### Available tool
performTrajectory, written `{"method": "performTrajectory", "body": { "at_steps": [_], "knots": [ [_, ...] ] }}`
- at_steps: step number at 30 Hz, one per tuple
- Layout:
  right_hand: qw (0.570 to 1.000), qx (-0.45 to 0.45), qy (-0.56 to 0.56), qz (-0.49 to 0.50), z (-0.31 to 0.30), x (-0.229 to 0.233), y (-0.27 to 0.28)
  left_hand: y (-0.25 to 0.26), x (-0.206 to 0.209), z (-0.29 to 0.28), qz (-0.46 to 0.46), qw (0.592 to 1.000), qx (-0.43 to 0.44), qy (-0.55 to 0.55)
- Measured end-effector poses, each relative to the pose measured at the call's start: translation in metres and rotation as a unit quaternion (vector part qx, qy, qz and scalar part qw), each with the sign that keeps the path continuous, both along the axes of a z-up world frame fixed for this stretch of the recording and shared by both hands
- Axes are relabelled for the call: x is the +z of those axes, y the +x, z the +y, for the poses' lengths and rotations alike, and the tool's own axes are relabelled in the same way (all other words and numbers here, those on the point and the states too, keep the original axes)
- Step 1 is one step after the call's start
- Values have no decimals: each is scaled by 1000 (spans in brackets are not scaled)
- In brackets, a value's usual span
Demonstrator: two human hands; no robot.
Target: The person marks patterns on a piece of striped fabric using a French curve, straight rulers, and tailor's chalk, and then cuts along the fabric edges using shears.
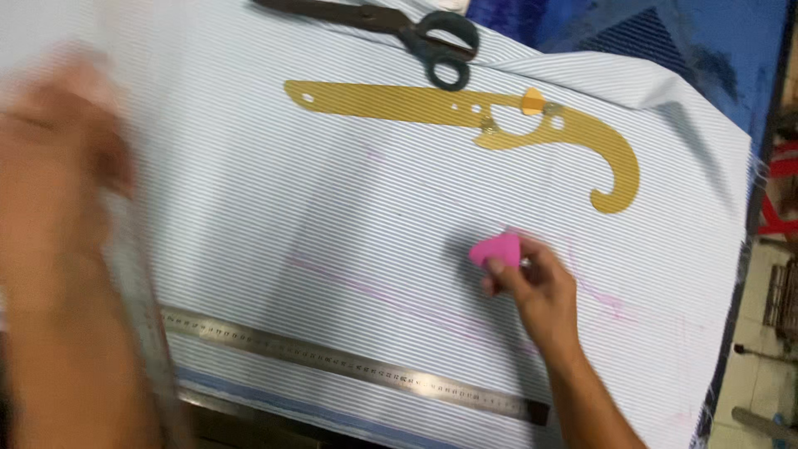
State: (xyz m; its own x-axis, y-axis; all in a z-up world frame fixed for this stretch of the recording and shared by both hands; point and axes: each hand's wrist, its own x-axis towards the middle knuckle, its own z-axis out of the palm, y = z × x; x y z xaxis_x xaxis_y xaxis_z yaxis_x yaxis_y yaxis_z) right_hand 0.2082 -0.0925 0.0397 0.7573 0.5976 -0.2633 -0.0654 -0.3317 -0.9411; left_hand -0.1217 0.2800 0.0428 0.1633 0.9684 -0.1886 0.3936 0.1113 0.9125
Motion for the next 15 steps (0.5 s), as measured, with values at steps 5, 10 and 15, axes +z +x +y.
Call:
{"method": "performTrajectory", "body": {
  "at_steps": [5,10,15],
  "knots": [
    [976,82,163,-117,-40,46,-50,-65,-97,145,-84,908,-315,263],
    [951,129,66,-272,-62,36,-27,123,19,-116,-297,940,121,-114],
    [903,149,-32,-401,-98,-14,37,127,-21,-196,-257,923,185,-217]
  ]
}}
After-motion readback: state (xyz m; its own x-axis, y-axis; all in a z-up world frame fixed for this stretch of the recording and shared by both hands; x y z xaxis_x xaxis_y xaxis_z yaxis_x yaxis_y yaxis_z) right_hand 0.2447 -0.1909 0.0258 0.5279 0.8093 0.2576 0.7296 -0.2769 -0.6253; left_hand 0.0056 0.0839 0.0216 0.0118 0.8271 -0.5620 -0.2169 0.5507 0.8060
